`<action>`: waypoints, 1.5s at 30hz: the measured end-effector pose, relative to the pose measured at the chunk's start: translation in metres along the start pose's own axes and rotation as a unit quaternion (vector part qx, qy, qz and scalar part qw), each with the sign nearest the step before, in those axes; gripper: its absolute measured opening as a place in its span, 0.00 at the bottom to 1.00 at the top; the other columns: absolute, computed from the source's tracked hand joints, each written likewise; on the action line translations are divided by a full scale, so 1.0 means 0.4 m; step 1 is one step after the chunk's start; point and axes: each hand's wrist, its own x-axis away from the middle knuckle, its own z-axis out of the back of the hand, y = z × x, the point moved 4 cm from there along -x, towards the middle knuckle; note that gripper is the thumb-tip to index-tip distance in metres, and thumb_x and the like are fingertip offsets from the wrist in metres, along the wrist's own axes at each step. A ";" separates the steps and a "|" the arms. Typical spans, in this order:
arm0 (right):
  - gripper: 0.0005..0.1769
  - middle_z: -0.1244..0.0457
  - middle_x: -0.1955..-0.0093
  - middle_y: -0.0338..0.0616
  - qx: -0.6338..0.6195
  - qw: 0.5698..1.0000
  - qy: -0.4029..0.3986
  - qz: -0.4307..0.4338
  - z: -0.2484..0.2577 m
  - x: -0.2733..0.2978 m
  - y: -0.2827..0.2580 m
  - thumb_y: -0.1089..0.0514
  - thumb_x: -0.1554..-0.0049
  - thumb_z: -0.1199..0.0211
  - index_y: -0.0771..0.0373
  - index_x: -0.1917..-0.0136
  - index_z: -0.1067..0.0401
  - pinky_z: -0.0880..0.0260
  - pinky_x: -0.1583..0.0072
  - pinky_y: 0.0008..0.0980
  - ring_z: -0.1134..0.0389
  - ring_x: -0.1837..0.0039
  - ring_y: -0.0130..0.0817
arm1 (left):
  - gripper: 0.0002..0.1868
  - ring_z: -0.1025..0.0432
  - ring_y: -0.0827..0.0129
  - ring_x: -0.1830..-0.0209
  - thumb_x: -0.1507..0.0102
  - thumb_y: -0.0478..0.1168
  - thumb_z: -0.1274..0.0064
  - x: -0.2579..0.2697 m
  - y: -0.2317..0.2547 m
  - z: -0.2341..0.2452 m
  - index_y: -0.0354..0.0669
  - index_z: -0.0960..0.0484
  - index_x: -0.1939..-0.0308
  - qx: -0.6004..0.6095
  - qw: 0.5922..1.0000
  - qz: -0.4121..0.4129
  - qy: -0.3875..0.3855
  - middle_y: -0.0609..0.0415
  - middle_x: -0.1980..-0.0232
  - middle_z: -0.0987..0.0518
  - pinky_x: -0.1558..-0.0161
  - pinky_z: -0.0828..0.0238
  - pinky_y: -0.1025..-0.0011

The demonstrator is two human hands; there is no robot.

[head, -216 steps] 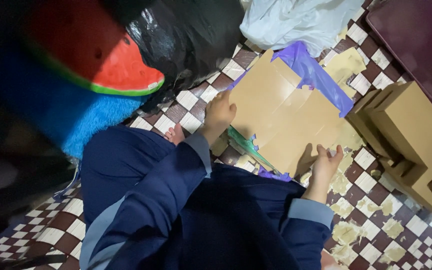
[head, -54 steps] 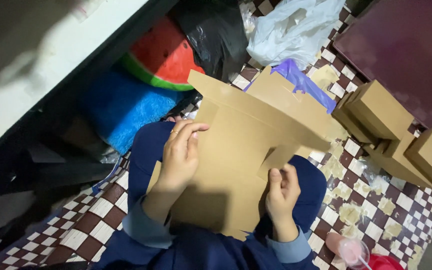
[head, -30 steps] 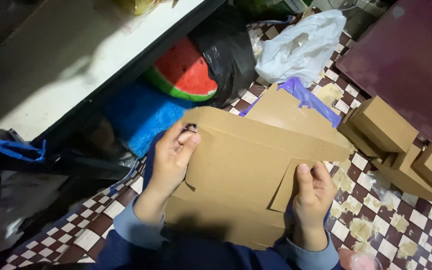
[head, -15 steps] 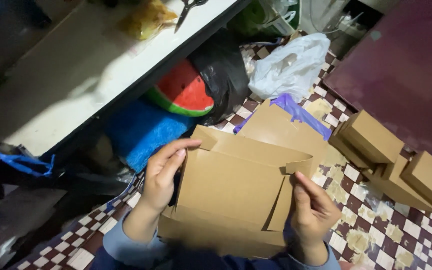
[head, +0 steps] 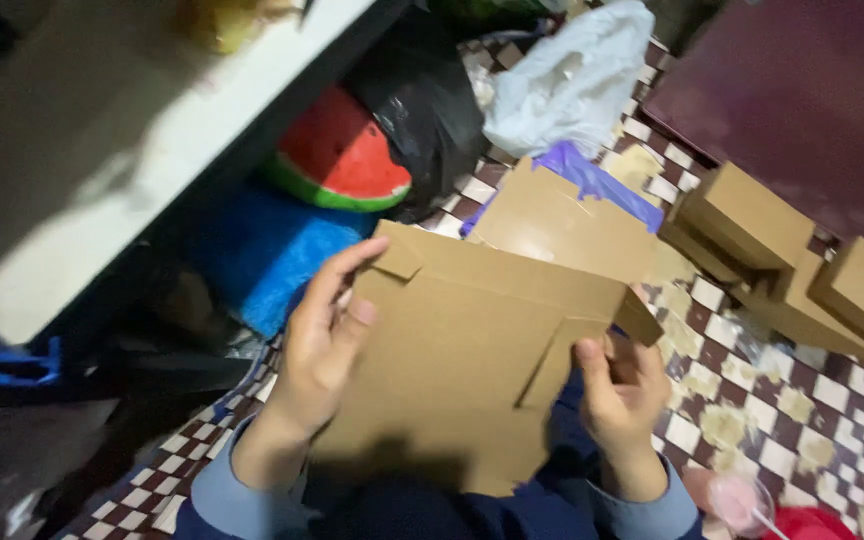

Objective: The person folds cardboard food containers by hand while sitting on the floor.

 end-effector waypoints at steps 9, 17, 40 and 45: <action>0.47 0.48 0.20 0.58 0.013 0.993 -0.118 -0.026 -0.067 -0.091 -0.207 0.48 0.44 0.40 0.69 0.20 0.53 0.44 0.25 0.37 0.44 0.22 0.42 | 0.16 0.21 0.55 0.46 0.30 0.36 0.56 -0.003 -0.065 -0.012 0.42 0.25 0.39 -0.276 0.946 -0.158 0.068 0.48 0.42 0.18 0.47 0.27 0.65; 0.31 0.37 0.59 0.36 0.016 0.996 -0.089 -0.005 -0.084 -0.116 -0.232 0.73 0.40 0.45 0.63 0.24 0.32 0.34 0.49 0.27 0.42 0.55 0.24 | 0.16 0.20 0.66 0.69 0.39 0.40 0.38 0.013 0.014 0.011 0.51 0.12 0.47 -0.446 0.830 -0.299 0.150 0.59 0.62 0.14 0.67 0.24 0.71; 0.22 0.35 0.32 0.53 0.031 0.990 -0.135 -0.041 -0.030 -0.140 -0.135 0.68 0.40 0.37 0.71 0.32 0.30 0.36 0.36 0.27 0.35 0.35 0.32 | 0.20 0.23 0.62 0.61 0.29 0.33 0.54 -0.013 -0.045 0.074 0.46 0.25 0.33 -0.272 0.938 -0.170 -0.135 0.53 0.59 0.18 0.56 0.33 0.70; 0.14 0.32 0.40 0.54 -0.058 0.982 -0.167 -0.062 0.001 -0.106 -0.062 0.76 0.43 0.40 0.68 0.44 0.26 0.27 0.28 0.31 0.29 0.36 0.38 | 0.16 0.23 0.69 0.55 0.30 0.34 0.50 -0.014 -0.082 0.101 0.49 0.19 0.39 -0.109 0.968 -0.083 -0.212 0.55 0.53 0.16 0.52 0.28 0.75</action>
